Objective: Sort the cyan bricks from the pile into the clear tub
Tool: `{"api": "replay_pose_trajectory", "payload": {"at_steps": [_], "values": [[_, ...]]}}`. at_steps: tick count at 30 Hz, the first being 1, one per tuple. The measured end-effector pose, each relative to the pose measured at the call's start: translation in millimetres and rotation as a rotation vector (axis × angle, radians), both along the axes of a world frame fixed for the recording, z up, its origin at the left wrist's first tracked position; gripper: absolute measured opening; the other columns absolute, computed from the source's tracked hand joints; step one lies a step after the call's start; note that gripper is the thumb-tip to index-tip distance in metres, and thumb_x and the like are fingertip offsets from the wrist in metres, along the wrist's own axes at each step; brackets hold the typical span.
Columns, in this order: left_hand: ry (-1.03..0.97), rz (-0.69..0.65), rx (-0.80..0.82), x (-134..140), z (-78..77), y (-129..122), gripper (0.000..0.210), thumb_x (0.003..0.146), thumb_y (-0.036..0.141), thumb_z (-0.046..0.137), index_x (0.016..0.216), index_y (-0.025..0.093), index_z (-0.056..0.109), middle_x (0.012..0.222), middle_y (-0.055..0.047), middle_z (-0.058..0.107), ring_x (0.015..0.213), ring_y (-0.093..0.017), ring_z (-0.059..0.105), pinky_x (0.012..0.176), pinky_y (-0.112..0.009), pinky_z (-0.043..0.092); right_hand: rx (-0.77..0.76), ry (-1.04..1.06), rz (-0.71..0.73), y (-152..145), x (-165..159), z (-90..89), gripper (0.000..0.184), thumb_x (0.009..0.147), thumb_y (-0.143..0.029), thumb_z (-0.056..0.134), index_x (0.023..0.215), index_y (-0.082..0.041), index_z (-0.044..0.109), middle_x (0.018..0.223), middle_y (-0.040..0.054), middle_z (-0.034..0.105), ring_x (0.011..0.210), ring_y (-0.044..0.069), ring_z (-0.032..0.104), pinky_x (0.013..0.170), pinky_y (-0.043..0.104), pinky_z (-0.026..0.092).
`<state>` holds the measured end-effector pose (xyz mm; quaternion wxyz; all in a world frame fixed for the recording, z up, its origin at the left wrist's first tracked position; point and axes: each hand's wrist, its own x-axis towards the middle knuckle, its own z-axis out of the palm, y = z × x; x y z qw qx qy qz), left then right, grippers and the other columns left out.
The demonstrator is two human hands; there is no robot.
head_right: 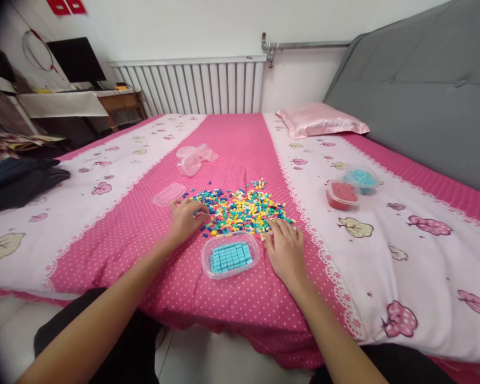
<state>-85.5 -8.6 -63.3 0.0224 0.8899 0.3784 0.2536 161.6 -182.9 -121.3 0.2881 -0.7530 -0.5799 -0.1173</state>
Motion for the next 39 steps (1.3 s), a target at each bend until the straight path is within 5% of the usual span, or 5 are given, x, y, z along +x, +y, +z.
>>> {"api": "replay_pose_trajectory", "payload": {"at_steps": [5, 15, 25, 34, 39], "values": [[-0.030, -0.098, -0.006, -9, 16.9, -23, 0.010, 0.094, 0.032, 0.066, 0.094, 0.028, 0.076, 0.095, 0.000, 0.078, 0.099, -0.022, 0.060, 0.099, -0.044, 0.028, 0.080, 0.055, -0.040, 1, 0, 5.0, 0.040, 0.104, -0.034, 0.038, 0.131, -0.021, 0.065, 0.138, 0.0082, 0.067, 0.134, 0.033, 0.047, 0.115, 0.060, 0.024], [-0.197, -0.395, 0.112, -3, 33.5, -89, 0.010, 0.097, 0.030, 0.064, 0.093, 0.030, 0.073, 0.095, 0.007, 0.077, 0.094, -0.015, 0.057, 0.097, -0.038, 0.024, 0.134, 0.179, 0.143, 6, -10, 52.5, 0.037, 0.104, -0.039, 0.041, 0.107, -0.024, 0.075, 0.105, 0.0087, 0.072, 0.103, 0.027, 0.059, 0.095, 0.043, 0.041], [-0.298, -0.222, 0.226, -1, 35.0, -99, 0.014, 0.090, 0.019, 0.072, 0.091, 0.025, 0.060, 0.079, 0.008, 0.070, 0.086, -0.014, 0.058, 0.090, -0.034, 0.031, -0.192, 0.389, 0.664, 22, -54, 128.8, 0.011, 0.091, -0.017, 0.069, 0.096, -0.026, 0.074, 0.094, -0.0059, 0.078, 0.088, 0.012, 0.071, 0.080, 0.024, 0.050], [-0.264, -0.195, 0.305, -3, 44.8, -108, 0.015, 0.087, 0.019, 0.076, 0.089, 0.025, 0.063, 0.072, 0.010, 0.070, 0.081, -0.013, 0.060, 0.090, -0.036, 0.028, -0.295, 0.462, 0.596, 15, -63, 132.9, 0.018, 0.082, -0.007, 0.075, 0.085, -0.024, 0.073, 0.085, -0.0043, 0.077, 0.083, 0.015, 0.071, 0.076, 0.029, 0.048], [-0.150, -0.316, 0.142, -14, 52.8, -100, 0.021, 0.089, 0.045, 0.072, 0.093, 0.026, 0.065, 0.088, 0.005, 0.074, 0.091, -0.017, 0.059, 0.093, -0.038, 0.029, -0.460, 0.366, 0.651, 12, -50, 132.4, 0.020, 0.084, -0.007, 0.070, 0.081, -0.026, 0.072, 0.086, -0.0039, 0.075, 0.084, 0.015, 0.067, 0.078, 0.029, 0.046]]}}
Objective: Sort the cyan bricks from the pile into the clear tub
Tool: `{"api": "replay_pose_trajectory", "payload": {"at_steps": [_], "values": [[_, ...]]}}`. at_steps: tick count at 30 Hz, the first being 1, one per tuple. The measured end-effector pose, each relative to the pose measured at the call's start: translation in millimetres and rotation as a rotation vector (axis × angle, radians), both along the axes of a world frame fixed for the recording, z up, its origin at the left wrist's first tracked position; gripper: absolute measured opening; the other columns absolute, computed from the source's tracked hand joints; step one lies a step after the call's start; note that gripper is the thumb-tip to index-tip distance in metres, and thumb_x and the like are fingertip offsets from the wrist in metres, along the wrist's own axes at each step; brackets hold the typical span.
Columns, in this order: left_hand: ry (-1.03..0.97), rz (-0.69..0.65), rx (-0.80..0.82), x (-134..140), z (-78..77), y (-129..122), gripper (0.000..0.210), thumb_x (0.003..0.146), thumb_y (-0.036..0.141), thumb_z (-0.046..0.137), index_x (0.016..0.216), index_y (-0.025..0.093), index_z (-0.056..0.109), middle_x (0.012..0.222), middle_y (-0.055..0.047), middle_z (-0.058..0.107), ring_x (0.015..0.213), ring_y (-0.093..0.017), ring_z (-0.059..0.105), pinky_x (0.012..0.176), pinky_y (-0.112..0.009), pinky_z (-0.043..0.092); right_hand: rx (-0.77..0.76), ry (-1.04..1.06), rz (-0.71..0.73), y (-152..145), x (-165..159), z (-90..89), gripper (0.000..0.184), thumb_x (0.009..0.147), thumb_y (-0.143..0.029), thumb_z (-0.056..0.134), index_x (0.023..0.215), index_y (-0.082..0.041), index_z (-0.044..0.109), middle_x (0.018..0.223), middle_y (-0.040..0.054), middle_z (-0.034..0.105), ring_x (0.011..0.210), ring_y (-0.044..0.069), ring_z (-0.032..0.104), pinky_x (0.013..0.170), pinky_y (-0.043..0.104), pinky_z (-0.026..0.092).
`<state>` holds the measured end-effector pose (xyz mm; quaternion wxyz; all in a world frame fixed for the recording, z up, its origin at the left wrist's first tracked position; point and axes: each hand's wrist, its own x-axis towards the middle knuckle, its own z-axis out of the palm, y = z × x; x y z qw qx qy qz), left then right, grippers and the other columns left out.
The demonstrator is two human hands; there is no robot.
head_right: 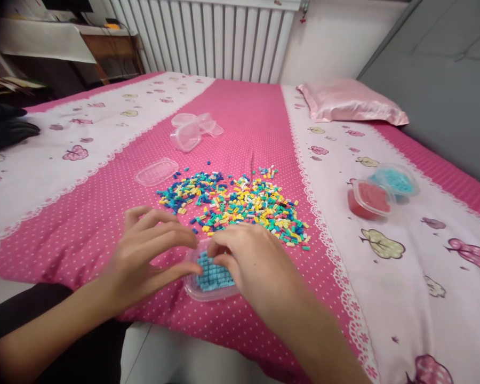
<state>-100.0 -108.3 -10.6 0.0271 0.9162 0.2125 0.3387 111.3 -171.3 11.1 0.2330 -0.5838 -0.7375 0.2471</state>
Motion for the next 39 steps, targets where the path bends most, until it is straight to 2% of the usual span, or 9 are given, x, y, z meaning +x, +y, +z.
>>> {"api": "replay_pose_trajectory", "payload": {"at_steps": [4, 7, 10, 14, 20, 25, 29, 34, 39], "values": [[0.211, -0.231, -0.112, -9, 3.5, 9, 0.031, 0.085, 0.058, 0.070, 0.096, 0.030, 0.072, 0.119, -0.001, 0.069, 0.113, -0.023, 0.052, 0.097, -0.040, 0.031, -0.038, -0.211, 0.001, 0, 5, -3.7, 0.020, 0.077, -0.005, 0.071, 0.076, -0.024, 0.072, 0.084, -0.0016, 0.070, 0.077, 0.015, 0.061, 0.071, 0.029, 0.041], [0.322, -0.311, -0.138, -10, 0.7, 11, 0.032, 0.083, 0.060, 0.071, 0.095, 0.031, 0.074, 0.127, -0.004, 0.063, 0.119, -0.027, 0.047, 0.100, -0.043, 0.029, -0.170, -0.309, 0.029, -1, -2, -3.3, 0.021, 0.074, -0.003, 0.067, 0.067, -0.022, 0.067, 0.073, -0.0029, 0.066, 0.066, 0.012, 0.053, 0.061, 0.027, 0.033], [0.385, -0.352, -0.171, -8, -3.6, 9, 0.029, 0.087, 0.057, 0.069, 0.100, 0.031, 0.073, 0.135, -0.005, 0.056, 0.123, -0.029, 0.045, 0.101, -0.044, 0.028, -0.157, -0.359, 0.049, -2, -12, -1.2, 0.023, 0.071, 0.000, 0.065, 0.060, -0.020, 0.061, 0.065, -0.0042, 0.061, 0.061, 0.010, 0.047, 0.058, 0.028, 0.027], [0.394, -0.363, -0.176, -5, -6.7, 6, 0.023, 0.089, 0.049, 0.070, 0.103, 0.030, 0.073, 0.134, -0.006, 0.054, 0.123, -0.028, 0.045, 0.102, -0.045, 0.027, -0.041, -0.323, 0.038, -6, -15, -1.6, 0.025, 0.071, 0.000, 0.066, 0.058, -0.019, 0.058, 0.058, -0.0051, 0.057, 0.058, 0.009, 0.047, 0.055, 0.027, 0.024], [0.391, -0.356, -0.198, -3, -8.6, 5, 0.019, 0.086, 0.046, 0.074, 0.094, 0.029, 0.074, 0.120, -0.004, 0.058, 0.116, -0.026, 0.047, 0.100, -0.043, 0.028, -0.008, -0.300, 0.055, -8, -11, -9.9, 0.030, 0.074, 0.000, 0.061, 0.055, -0.020, 0.050, 0.054, -0.0066, 0.050, 0.053, 0.008, 0.041, 0.051, 0.028, 0.020], [0.396, -0.334, -0.149, -3, -11.0, 4, 0.017, 0.091, 0.044, 0.069, 0.097, 0.029, 0.074, 0.118, -0.004, 0.060, 0.115, -0.025, 0.049, 0.102, -0.043, 0.026, 0.004, -0.307, 0.090, -6, -8, -22.3, 0.029, 0.080, -0.008, 0.059, 0.055, -0.021, 0.054, 0.058, -0.0051, 0.051, 0.057, 0.010, 0.042, 0.054, 0.029, 0.023], [0.396, -0.312, -0.113, -3, -10.3, 3, 0.019, 0.095, 0.045, 0.063, 0.098, 0.029, 0.074, 0.119, -0.005, 0.061, 0.113, -0.025, 0.050, 0.101, -0.044, 0.026, 0.003, -0.324, 0.099, -3, -4, -28.2, 0.029, 0.081, -0.009, 0.059, 0.054, -0.021, 0.056, 0.057, -0.0047, 0.050, 0.056, 0.010, 0.040, 0.055, 0.030, 0.023], [0.362, -0.324, -0.161, -3, -7.0, 2, 0.011, 0.094, 0.037, 0.066, 0.091, 0.029, 0.074, 0.117, -0.003, 0.061, 0.111, -0.022, 0.050, 0.098, -0.041, 0.029, -0.014, -0.347, 0.115, 0, -4, -26.7, 0.026, 0.075, -0.005, 0.060, 0.056, -0.022, 0.058, 0.057, -0.0058, 0.052, 0.055, 0.009, 0.040, 0.056, 0.030, 0.022], [0.384, -0.350, -0.199, -2, -9.3, 3, 0.011, 0.095, 0.037, 0.066, 0.092, 0.031, 0.075, 0.117, -0.003, 0.060, 0.112, -0.023, 0.049, 0.100, -0.041, 0.027, -0.024, -0.372, 0.083, -1, -7, -24.5, 0.025, 0.070, 0.000, 0.063, 0.055, -0.020, 0.059, 0.066, -0.0041, 0.060, 0.061, 0.010, 0.044, 0.058, 0.030, 0.024]]}}
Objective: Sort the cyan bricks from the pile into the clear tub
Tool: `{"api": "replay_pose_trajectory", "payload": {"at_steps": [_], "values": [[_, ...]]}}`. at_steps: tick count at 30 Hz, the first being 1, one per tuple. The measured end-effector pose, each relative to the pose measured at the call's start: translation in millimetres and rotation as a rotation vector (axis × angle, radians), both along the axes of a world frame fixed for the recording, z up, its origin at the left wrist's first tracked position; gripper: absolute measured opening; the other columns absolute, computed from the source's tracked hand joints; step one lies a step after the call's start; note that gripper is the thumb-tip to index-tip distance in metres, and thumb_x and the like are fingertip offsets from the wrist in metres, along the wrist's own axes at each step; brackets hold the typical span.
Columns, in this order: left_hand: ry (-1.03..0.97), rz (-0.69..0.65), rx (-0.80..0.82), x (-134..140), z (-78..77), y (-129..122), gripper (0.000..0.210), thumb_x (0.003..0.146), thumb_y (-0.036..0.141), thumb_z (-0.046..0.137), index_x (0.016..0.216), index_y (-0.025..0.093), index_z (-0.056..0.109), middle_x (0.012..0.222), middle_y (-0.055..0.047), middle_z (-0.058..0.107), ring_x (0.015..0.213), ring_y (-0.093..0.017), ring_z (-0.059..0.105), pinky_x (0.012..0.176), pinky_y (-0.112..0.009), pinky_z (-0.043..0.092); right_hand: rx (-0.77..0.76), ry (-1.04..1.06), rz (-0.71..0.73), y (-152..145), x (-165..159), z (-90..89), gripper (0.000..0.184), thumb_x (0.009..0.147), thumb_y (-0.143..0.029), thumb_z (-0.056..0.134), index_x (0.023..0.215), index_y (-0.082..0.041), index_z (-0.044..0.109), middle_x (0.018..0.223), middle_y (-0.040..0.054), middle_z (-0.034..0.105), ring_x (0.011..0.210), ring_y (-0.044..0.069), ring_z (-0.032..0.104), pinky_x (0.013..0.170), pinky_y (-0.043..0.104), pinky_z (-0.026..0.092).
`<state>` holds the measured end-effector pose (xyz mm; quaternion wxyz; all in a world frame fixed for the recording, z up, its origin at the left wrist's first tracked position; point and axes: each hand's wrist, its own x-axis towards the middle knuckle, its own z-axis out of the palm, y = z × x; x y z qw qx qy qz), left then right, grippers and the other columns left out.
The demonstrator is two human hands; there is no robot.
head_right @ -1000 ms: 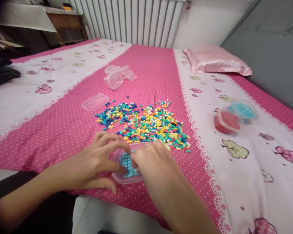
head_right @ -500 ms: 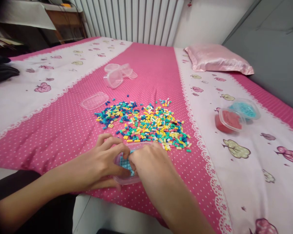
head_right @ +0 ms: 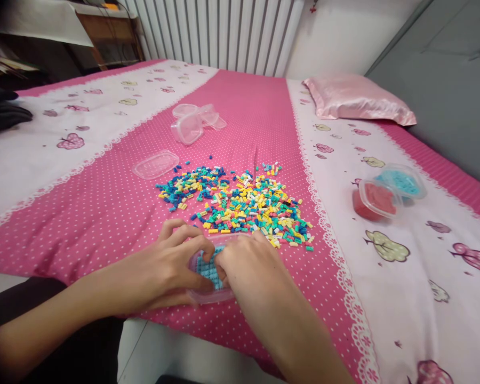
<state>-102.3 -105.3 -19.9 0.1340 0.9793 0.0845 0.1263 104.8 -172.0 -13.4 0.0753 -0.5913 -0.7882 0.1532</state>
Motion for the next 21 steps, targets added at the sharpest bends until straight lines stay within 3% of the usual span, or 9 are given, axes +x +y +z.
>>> {"api": "replay_pose_trajectory", "payload": {"at_steps": [10, 15, 21], "values": [[-0.012, 0.001, 0.104, 0, -1.2, -2, 0.017, 0.099, 0.039, 0.059, 0.098, 0.028, 0.072, 0.117, -0.004, 0.060, 0.115, -0.023, 0.046, 0.105, -0.043, 0.022, 0.005, 0.003, 0.000, 0, 2, 1.6, 0.024, 0.072, 0.003, 0.064, 0.062, -0.019, 0.060, 0.077, -0.0027, 0.066, 0.069, 0.010, 0.050, 0.066, 0.028, 0.030], [-0.020, -0.004, 0.107, 1, -2.6, -1, 0.019, 0.101, 0.037, 0.056, 0.096, 0.028, 0.072, 0.122, -0.004, 0.059, 0.117, -0.023, 0.046, 0.105, -0.042, 0.020, 0.048, 0.012, -0.010, -3, 3, -3.4, 0.019, 0.080, -0.003, 0.063, 0.076, -0.022, 0.067, 0.086, -0.0004, 0.068, 0.081, 0.014, 0.055, 0.074, 0.029, 0.034], [-0.023, 0.005, 0.112, 1, -3.0, -1, 0.021, 0.101, 0.035, 0.055, 0.092, 0.026, 0.072, 0.119, -0.005, 0.061, 0.114, -0.023, 0.047, 0.103, -0.042, 0.021, 0.052, 0.015, 0.002, 2, -1, -12.4, 0.019, 0.080, -0.004, 0.063, 0.077, -0.023, 0.069, 0.073, -0.0019, 0.064, 0.073, 0.014, 0.053, 0.071, 0.029, 0.036]]}}
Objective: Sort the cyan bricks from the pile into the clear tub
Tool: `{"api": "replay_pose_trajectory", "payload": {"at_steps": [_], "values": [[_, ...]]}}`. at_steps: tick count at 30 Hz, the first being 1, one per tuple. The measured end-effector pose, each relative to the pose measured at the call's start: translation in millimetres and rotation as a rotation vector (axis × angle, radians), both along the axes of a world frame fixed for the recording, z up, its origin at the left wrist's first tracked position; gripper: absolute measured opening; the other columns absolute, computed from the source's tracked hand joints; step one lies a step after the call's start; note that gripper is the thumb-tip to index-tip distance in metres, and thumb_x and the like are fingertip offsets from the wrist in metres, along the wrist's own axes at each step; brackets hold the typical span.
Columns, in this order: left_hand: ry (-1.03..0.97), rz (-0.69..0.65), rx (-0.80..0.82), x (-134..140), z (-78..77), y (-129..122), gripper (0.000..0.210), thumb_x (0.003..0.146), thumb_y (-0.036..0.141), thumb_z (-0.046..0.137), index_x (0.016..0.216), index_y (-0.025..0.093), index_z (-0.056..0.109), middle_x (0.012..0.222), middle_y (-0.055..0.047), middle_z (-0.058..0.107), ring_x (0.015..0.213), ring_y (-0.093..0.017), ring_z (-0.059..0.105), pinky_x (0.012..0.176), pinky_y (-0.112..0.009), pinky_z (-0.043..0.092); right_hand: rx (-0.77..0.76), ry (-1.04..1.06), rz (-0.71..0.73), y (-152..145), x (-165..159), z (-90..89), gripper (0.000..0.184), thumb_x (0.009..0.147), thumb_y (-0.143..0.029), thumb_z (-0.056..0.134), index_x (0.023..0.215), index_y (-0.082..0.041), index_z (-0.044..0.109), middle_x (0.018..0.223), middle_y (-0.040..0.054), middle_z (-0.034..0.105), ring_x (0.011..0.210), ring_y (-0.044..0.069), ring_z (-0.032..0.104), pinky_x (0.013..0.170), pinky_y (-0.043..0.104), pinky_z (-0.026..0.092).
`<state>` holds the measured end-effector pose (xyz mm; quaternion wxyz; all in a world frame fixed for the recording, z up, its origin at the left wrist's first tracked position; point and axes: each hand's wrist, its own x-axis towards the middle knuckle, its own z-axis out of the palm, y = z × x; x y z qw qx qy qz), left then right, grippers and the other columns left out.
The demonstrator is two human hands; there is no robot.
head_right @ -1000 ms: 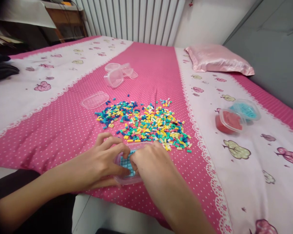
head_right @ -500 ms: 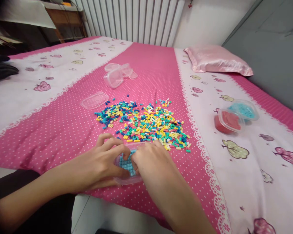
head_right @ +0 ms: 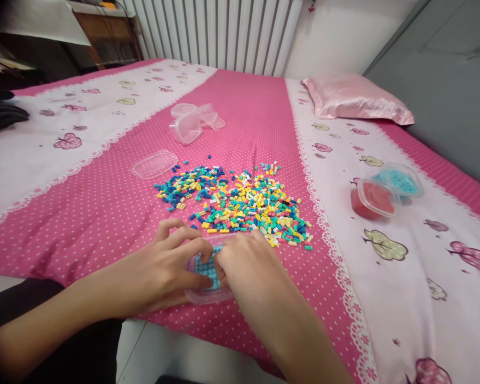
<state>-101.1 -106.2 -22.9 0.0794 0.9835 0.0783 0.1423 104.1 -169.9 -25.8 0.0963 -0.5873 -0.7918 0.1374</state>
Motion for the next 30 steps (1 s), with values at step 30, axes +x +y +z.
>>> {"api": "replay_pose_trajectory", "payload": {"at_steps": [30], "values": [[0.006, -0.008, -0.081, 1, 1.0, 4, 0.017, 0.100, 0.027, 0.058, 0.088, 0.027, 0.071, 0.115, -0.003, 0.060, 0.110, -0.021, 0.044, 0.099, -0.041, 0.022, -0.089, 0.197, 0.119, 3, -9, 4.3, 0.024, 0.086, -0.004, 0.059, 0.079, -0.022, 0.073, 0.091, -0.0017, 0.073, 0.084, 0.014, 0.056, 0.082, 0.033, 0.034]]}}
